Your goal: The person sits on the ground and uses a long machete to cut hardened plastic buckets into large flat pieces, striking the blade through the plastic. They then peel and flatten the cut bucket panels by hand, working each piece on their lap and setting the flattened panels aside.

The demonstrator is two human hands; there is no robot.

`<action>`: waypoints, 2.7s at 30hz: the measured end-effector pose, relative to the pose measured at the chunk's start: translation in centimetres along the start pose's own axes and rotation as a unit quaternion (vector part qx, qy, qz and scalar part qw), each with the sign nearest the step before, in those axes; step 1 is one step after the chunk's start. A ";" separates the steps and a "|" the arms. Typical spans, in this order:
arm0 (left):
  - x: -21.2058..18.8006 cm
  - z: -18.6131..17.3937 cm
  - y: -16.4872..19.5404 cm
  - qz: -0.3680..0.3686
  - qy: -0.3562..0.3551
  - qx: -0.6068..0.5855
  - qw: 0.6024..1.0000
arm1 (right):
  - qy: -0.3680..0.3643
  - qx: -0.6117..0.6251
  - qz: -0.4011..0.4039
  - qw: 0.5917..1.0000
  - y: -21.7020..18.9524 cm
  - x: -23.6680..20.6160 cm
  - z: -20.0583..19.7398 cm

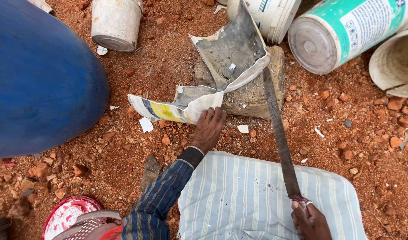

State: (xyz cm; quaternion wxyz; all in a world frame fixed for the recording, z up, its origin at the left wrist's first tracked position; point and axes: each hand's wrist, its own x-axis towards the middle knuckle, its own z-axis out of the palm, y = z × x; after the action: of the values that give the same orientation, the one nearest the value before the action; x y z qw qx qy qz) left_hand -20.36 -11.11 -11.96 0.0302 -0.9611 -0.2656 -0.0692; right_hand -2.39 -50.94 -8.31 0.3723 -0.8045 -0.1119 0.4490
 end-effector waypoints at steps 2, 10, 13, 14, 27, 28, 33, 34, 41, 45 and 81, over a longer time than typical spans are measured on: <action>-1.6 -0.6 0.8 -0.080 0.095 0.038 0.992 | 0.012 -0.010 -0.050 0.999 0.4 0.2 -0.6; -6.7 0.0 2.9 -0.400 -0.063 -0.130 0.905 | 0.014 -0.256 -0.188 0.948 -1.5 4.5 -1.3; -7.6 1.2 2.0 -0.401 -0.106 -0.201 0.887 | 0.005 -0.262 -0.245 0.933 -4.1 6.3 -0.5; -7.5 1.5 1.8 -0.389 -0.042 -0.224 0.893 | 0.009 -0.252 -0.251 0.935 -4.8 6.5 -0.2; 0.8 6.7 7.7 -0.385 -0.022 -0.253 0.887 | -0.010 0.272 -0.111 0.956 -6.1 12.1 7.2; 0.8 6.8 7.4 -0.382 -0.026 -0.257 0.887 | -0.024 0.315 -0.068 0.946 -6.5 13.6 7.2; 0.2 5.6 4.8 -0.383 -0.049 -0.274 0.881 | 0.183 -0.138 -0.070 0.971 -9.1 17.3 8.4; -0.1 4.9 4.2 -0.389 -0.066 -0.273 0.877 | 0.249 -0.298 -0.125 0.913 -9.6 17.6 8.9; -4.3 2.1 -0.6 -0.387 0.011 -0.241 0.890 | 0.205 -0.414 -0.554 0.693 -20.9 19.3 14.5; -7.4 2.6 -0.7 -0.365 0.042 -0.225 0.903 | 0.186 -0.612 -0.579 0.507 -26.4 21.7 16.0; -8.2 -5.0 7.2 -0.043 0.072 -0.443 0.893 | 0.013 -0.338 -0.583 0.739 -8.7 13.1 6.0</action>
State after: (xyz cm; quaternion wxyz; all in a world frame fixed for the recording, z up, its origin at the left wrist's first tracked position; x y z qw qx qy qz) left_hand -24.17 -21.90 -8.34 -0.3827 -0.8547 -0.2458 -0.2503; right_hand 1.60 -35.15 -12.46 0.2663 -0.6609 -0.6985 0.0665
